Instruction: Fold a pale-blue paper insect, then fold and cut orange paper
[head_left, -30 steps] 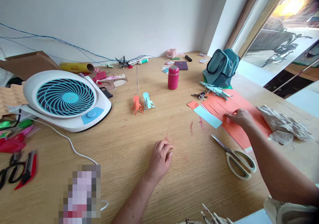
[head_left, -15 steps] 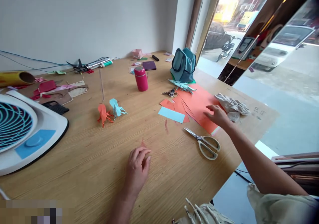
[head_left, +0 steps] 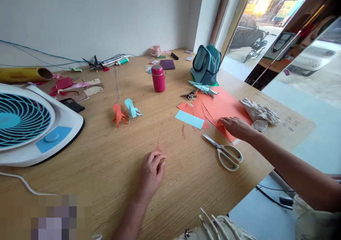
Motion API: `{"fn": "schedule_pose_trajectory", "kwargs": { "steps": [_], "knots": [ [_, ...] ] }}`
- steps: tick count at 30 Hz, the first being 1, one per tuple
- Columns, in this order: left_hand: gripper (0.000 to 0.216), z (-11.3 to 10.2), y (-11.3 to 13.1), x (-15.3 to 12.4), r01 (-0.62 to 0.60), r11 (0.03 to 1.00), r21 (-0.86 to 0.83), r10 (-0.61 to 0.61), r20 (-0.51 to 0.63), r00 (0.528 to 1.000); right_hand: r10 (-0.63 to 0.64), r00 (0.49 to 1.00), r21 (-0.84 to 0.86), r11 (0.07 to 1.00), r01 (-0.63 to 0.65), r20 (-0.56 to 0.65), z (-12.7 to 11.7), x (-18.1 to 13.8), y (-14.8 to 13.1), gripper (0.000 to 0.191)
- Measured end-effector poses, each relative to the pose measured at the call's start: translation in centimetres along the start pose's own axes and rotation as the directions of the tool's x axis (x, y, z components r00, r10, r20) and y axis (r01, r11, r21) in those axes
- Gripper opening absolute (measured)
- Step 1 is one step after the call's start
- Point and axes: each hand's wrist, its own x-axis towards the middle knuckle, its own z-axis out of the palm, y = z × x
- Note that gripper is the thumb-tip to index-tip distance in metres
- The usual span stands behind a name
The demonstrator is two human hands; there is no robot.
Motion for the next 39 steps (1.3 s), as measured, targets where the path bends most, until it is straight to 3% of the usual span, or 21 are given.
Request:
{"fn": "schedule_pose_trajectory", "kwargs": {
  "steps": [7, 16, 22, 32, 36, 39],
  "knots": [
    [0.020, 0.0, 0.0, 0.0, 0.003, 1.000, -0.013, -0.003, -0.001, 1.000, -0.100, 0.994, -0.086, 0.991, 0.103, 0.042, -0.4, -0.2, -0.1, 0.048],
    [0.022, 0.0, 0.0, 0.0, 0.002, 1.000, -0.017, -0.002, 0.010, 1.000, -0.054, 0.997, -0.126, 0.990, 0.061, 0.055, 0.1, 1.5, 0.9, 0.048],
    [0.021, -0.1, 0.2, 0.1, 0.025, 1.000, -0.004, -0.025, 0.019, 1.000, -0.089, 0.995, -0.078, 0.993, 0.093, 0.054, 0.2, 0.6, 0.8, 0.070],
    [0.021, -0.3, 0.4, 0.1, 0.025, 1.000, -0.001, -0.025, 0.018, 1.000, -0.089, 0.995, -0.080, 0.992, 0.093, 0.050, 0.2, 2.8, 1.1, 0.054],
    [0.020, -0.1, 0.3, 0.1, 0.031, 0.999, -0.014, -0.031, 0.024, 0.999, -0.158, 0.985, -0.027, 0.987, 0.160, 0.069, 0.0, 1.6, 0.5, 0.066],
    [0.020, -0.1, 0.3, 0.2, 0.045, 0.999, -0.006, -0.044, 0.027, 0.999, -0.176, 0.979, -0.092, 0.978, 0.185, 0.101, -0.1, 1.6, 0.4, 0.070]
  ]
}}
